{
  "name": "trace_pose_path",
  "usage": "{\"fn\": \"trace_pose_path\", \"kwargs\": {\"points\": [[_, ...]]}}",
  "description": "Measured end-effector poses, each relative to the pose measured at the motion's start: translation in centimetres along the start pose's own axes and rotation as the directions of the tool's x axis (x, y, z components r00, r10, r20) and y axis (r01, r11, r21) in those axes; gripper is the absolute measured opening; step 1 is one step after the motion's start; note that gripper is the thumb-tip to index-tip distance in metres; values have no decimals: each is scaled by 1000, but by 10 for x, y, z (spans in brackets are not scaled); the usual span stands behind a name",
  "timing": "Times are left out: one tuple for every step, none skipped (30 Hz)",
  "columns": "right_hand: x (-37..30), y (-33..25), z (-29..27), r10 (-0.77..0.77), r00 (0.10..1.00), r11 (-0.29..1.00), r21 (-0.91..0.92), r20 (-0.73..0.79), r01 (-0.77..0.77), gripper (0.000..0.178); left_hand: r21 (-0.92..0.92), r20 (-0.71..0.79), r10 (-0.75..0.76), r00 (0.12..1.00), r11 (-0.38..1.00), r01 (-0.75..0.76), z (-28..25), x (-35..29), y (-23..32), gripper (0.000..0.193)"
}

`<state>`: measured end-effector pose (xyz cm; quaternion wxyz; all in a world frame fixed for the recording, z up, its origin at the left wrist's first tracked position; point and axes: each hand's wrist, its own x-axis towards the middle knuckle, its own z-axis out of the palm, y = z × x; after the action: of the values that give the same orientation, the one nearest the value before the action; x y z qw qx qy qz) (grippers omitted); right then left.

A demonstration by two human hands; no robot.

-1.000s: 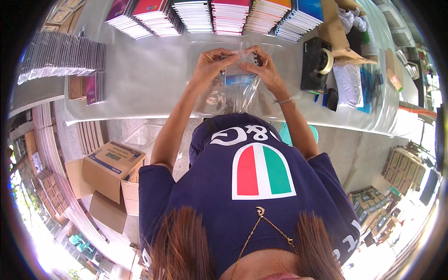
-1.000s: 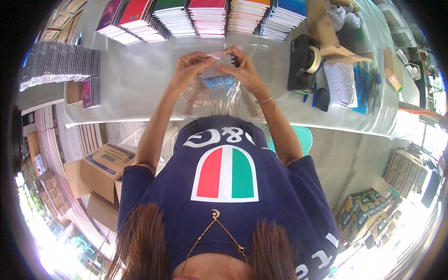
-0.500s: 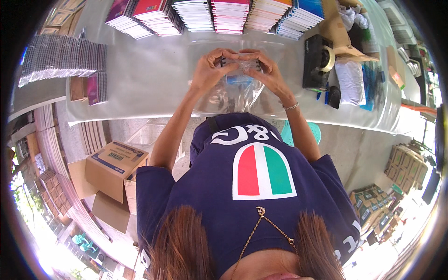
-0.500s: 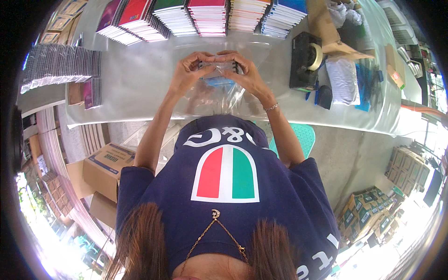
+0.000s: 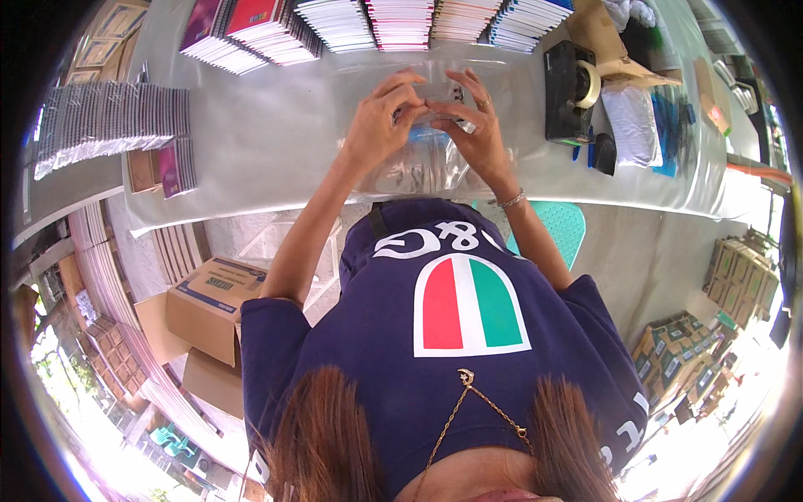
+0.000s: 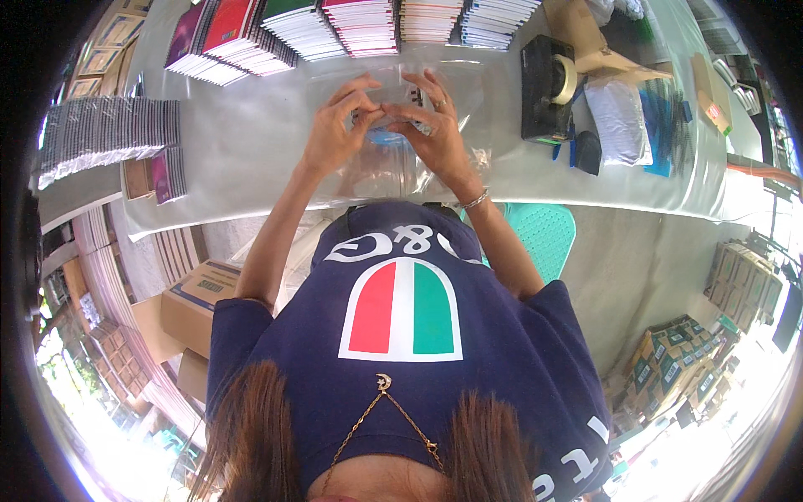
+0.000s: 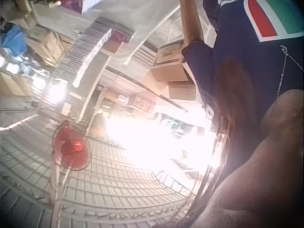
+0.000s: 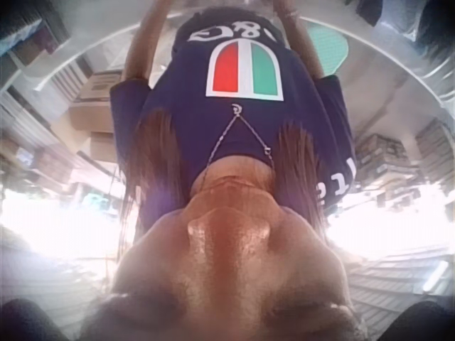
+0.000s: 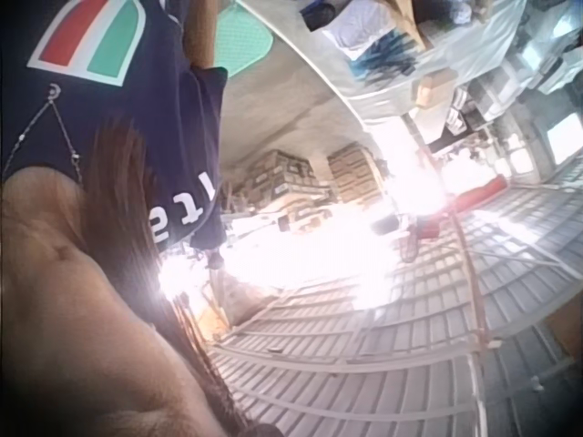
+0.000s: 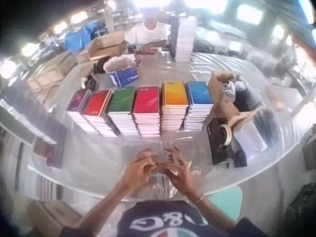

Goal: The person repeatedly picks up stacks of colorful spiral-bound notebooks, places them into clear plastic bags, and seals the bags. The person then sets the packaged notebooks aside and repeats the process with new stacks.

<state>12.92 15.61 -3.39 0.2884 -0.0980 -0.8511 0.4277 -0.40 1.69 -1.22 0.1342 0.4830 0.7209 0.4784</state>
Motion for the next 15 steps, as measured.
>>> {"fn": "trace_pose_path", "kwargs": {"points": [[-4, -3, 2, -3, 999, 999, -40, -48, 1, 30, 83, 7, 117, 993, 990, -117, -1, 0, -2, 12], [-8, -6, 5, -8, 995, 997, -82, -96, 0, 30, 118, 36, 139, 990, 983, -142, -3, -1, -3, 12], [-13, -9, 9, -8, 989, 993, -117, -149, -9, 29, 148, 71, 160, 985, 974, -169, -6, -3, 2, 13], [-17, -11, 14, -10, 979, 988, -152, -203, -22, 29, 177, 107, 181, 978, 964, -198, -8, -5, 4, 14], [-21, -12, 19, -13, 967, 982, -188, -256, -36, 28, 183, 136, 188, 973, 960, -211, -9, -5, 3, 16], [-25, -13, 24, -29, 953, 976, -216, -301, -39, 29, 192, 164, 194, 967, 956, -224, -10, -6, 2, 18], [-28, -14, 30, -45, 937, 968, -245, -346, -44, 30, 199, 192, 200, 961, 951, -238, -11, -5, 3, 21], [-31, -14, 36, -62, 919, 960, -275, -390, -52, 31, 171, 188, 125, 974, 973, -157, -11, -6, 5, 23], [-35, -12, 41, -74, 916, 952, -302, -394, -53, 32, 141, 186, 50, 981, 987, -77, -10, -8, 11, 26], [-38, -10, 46, -86, 914, 943, -329, -398, -55, 34, 112, 188, -26, 982, 994, 5, -10, -7, 14, 29], [-40, -7, 50, -97, 911, 933, -355, -401, -57, 35, 143, 189, 42, 981, 987, -70, -9, -7, 10, 32], [-42, -6, 52, -96, 912, 933, -355, -400, -58, 36, 170, 189, 112, 976, 975, -145, -7, -8, 4, 35], [-44, -4, 54, -94, 912, 934, -354, -399, -58, 37, 197, 190, 183, 965, 956, -220, -7, -8, 0, 38], [-46, -2, 55, -93, 913, 934, -352, -397, -58, 38, 208, 201, 206, 958, 946, -248, -6, -9, -4, 39], [-44, -7, 51, -81, 918, 934, -350, -388, -66, 38, 217, 210, 231, 950, 936, -276, -7, -8, -6, 40]]}}
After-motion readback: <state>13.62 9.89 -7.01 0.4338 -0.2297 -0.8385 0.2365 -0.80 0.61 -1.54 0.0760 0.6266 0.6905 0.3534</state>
